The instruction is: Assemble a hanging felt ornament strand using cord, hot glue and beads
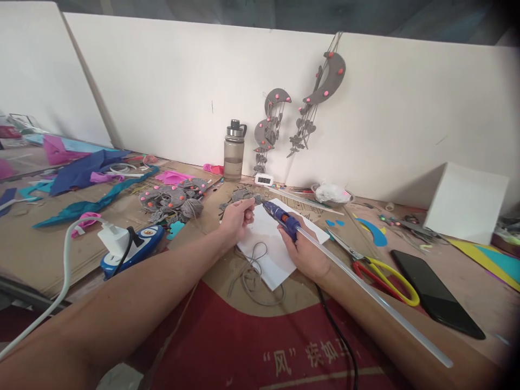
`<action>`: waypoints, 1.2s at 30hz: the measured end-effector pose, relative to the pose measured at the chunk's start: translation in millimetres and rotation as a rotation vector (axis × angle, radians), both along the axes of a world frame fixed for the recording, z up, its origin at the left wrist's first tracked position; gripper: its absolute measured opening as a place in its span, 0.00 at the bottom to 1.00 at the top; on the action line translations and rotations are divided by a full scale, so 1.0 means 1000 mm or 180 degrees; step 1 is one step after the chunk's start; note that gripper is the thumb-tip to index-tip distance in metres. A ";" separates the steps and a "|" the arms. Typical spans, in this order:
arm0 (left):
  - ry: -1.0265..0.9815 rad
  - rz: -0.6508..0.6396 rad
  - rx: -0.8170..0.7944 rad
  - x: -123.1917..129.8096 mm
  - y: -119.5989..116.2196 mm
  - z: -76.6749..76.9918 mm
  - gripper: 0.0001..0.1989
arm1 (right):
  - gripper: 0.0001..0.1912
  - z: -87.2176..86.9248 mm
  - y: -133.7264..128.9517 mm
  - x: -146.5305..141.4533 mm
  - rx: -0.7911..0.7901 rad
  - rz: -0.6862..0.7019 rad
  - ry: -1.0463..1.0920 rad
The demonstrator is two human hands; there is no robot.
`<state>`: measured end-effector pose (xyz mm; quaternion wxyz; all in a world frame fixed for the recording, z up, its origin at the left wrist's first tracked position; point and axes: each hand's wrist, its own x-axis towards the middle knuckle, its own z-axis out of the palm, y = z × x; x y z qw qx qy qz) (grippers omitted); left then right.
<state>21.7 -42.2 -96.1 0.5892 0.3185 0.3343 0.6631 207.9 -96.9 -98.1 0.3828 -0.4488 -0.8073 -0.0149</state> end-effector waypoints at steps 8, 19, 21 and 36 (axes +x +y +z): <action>-0.0023 -0.0062 0.0007 0.000 0.000 0.000 0.15 | 0.18 0.001 0.001 -0.001 0.0035 0.0113 0.0003; 0.0013 -0.0102 0.0042 0.000 0.000 0.000 0.15 | 0.20 0.001 0.000 -0.001 0.0031 0.0018 -0.0045; 0.0006 -0.0112 0.0054 0.000 0.000 0.000 0.16 | 0.20 0.001 0.000 -0.001 0.0044 0.0010 -0.0065; 0.0080 -0.0032 0.0065 0.000 -0.001 0.000 0.16 | 0.20 -0.004 0.005 0.001 0.0098 0.0175 -0.0374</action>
